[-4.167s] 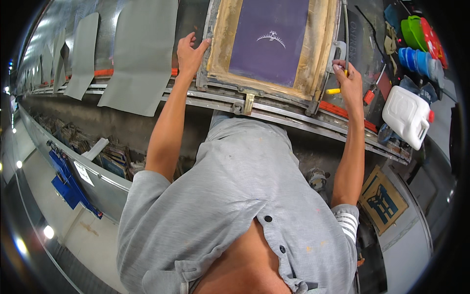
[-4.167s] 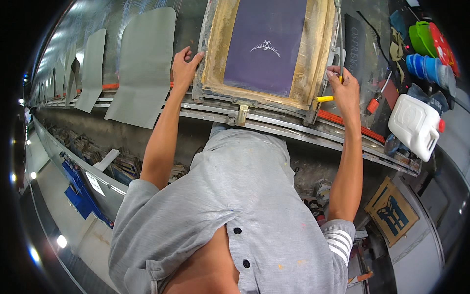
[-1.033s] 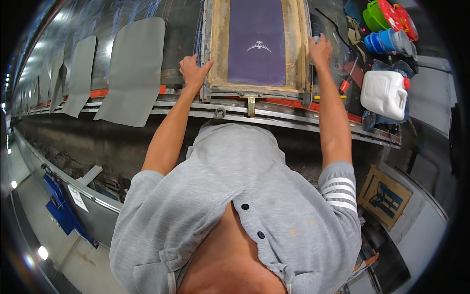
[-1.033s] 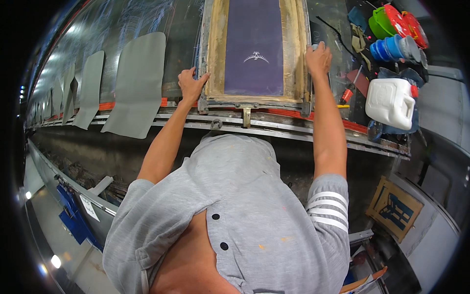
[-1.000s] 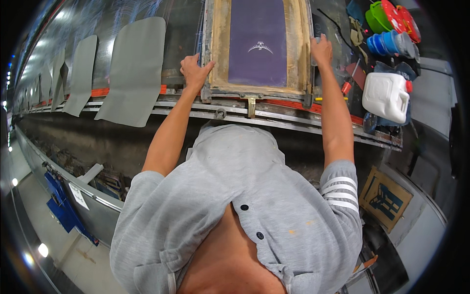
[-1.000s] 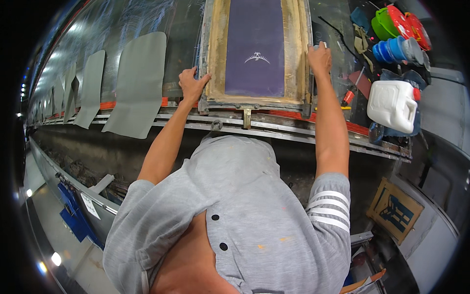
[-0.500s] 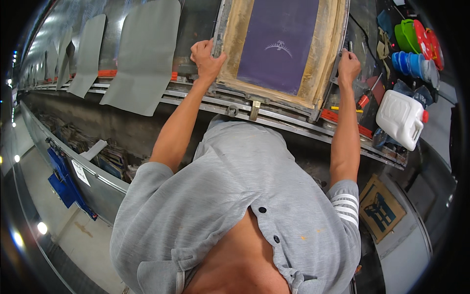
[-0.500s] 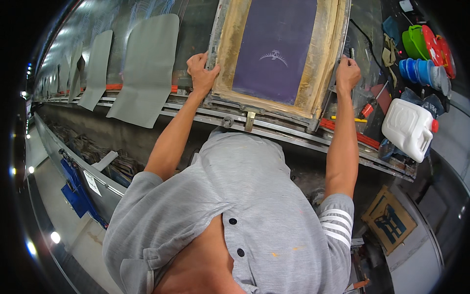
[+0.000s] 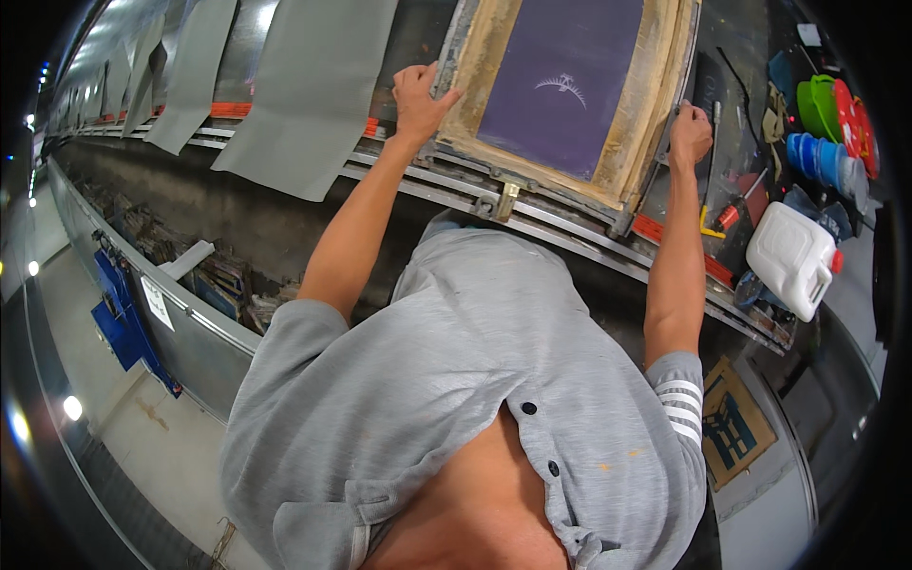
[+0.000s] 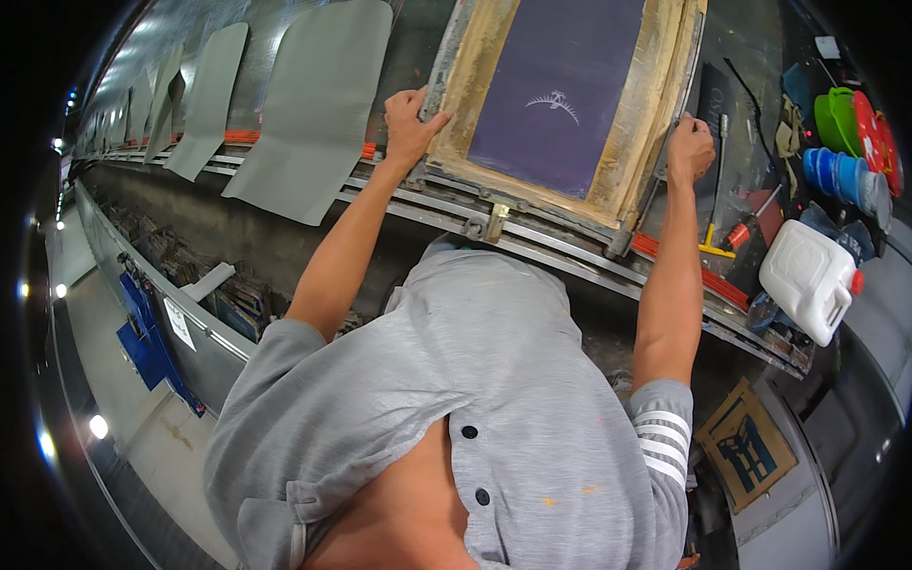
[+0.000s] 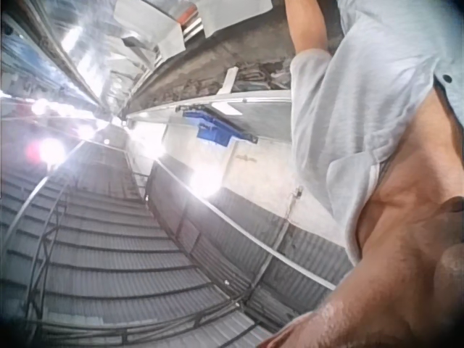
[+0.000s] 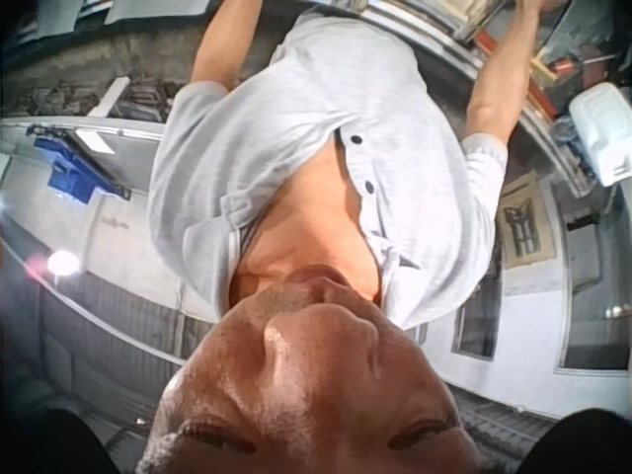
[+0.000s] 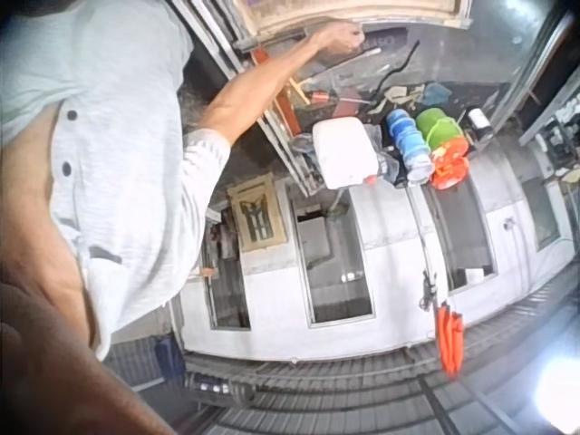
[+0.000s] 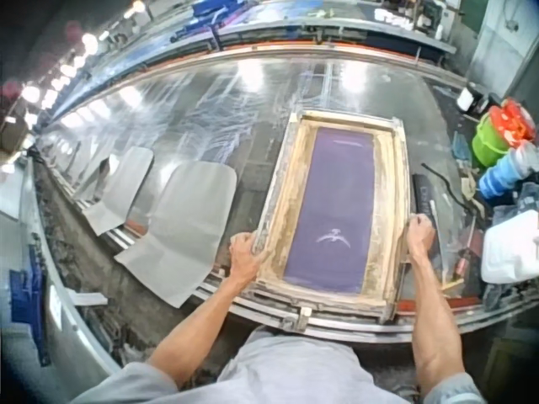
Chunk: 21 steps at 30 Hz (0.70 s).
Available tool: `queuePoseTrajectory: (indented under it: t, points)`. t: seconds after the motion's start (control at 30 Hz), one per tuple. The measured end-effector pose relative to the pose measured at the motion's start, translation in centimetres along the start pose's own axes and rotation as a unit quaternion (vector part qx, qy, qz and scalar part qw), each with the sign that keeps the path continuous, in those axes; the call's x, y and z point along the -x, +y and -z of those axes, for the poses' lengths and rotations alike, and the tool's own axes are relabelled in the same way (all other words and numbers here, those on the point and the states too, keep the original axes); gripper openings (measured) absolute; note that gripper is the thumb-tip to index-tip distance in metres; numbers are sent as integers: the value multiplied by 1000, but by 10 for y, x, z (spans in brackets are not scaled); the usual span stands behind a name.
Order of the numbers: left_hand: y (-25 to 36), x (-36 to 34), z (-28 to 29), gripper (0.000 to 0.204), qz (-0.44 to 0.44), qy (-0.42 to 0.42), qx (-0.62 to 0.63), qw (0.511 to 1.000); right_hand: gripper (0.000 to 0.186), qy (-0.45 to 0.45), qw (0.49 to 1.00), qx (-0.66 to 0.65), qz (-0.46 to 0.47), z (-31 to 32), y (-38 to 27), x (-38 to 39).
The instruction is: The person aligns a purple screen printing frame on a conveyor, secures it with clamps, and repeatedly pulls a squeegee across the mesh to transfer white ink onto fabric pieces below. The person adjusts the frame and squeegee position multiple times during the process.
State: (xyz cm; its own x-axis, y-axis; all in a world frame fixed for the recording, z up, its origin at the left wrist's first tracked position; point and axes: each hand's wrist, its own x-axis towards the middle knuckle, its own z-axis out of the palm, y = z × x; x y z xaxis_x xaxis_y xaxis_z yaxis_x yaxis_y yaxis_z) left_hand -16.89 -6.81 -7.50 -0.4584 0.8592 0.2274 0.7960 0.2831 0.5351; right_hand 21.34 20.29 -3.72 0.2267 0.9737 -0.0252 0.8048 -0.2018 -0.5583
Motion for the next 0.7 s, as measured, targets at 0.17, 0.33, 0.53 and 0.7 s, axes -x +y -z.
queuePoseTrajectory:
  t: [0.17, 0.33, 0.53, 0.7]
  points:
    - [4, 8, -5, 65, 2, 19, -27, 999, 40, 0, 999, 29, -26, -5, -8, 6]
    - [-5, 8, -4, 51, -16, 38, 35, 999, 42, -8, 1000, -8, -5, -7, 8, -4]
    - [16, 10, 6, 50, 45, 33, 59, 997, 35, -60, 988, -142, -4, -4, 18, -3]
    - [78, 13, 4, 52, -23, 31, -32, 999, 30, -59, 979, -190, -49, -3, 23, 3]
